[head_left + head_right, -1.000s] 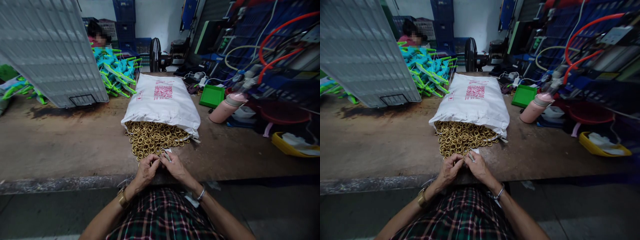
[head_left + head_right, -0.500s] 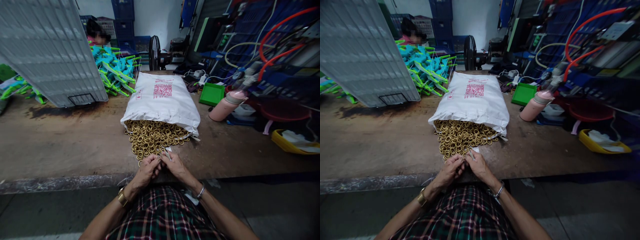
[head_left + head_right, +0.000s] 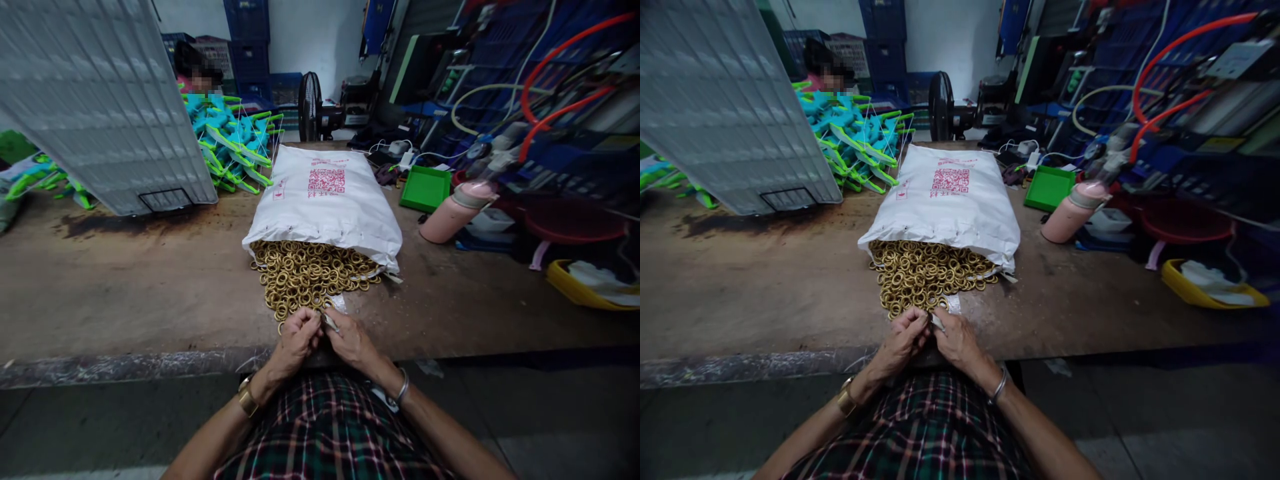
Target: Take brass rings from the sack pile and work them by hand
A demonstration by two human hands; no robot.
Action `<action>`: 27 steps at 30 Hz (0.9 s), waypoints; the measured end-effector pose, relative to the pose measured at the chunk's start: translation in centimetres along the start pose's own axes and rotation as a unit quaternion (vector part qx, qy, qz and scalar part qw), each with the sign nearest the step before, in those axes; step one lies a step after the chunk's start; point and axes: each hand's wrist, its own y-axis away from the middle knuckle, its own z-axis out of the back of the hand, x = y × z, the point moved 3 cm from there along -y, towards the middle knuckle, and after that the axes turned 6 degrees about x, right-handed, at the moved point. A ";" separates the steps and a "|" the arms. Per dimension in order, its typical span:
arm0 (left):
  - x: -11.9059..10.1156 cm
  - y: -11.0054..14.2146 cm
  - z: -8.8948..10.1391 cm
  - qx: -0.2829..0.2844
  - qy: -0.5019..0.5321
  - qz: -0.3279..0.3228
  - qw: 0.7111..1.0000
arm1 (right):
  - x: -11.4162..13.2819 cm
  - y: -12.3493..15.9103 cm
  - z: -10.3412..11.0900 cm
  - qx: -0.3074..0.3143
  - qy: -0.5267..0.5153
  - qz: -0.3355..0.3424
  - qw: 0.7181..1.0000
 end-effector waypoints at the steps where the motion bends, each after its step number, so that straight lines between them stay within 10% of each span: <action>1: -0.1 0.0 0.0 -0.004 0.000 -0.002 1.000 | 0.0 0.1 -0.1 0.005 0.016 0.005 1.000; 14: 0.1 0.1 0.1 -0.005 -0.048 -0.024 0.999 | 0.5 0.3 0.0 0.051 0.163 -0.041 0.984; 27: -0.2 1.5 -0.7 0.071 0.179 0.028 0.981 | -2.0 -1.2 1.0 -0.077 0.145 -0.121 0.979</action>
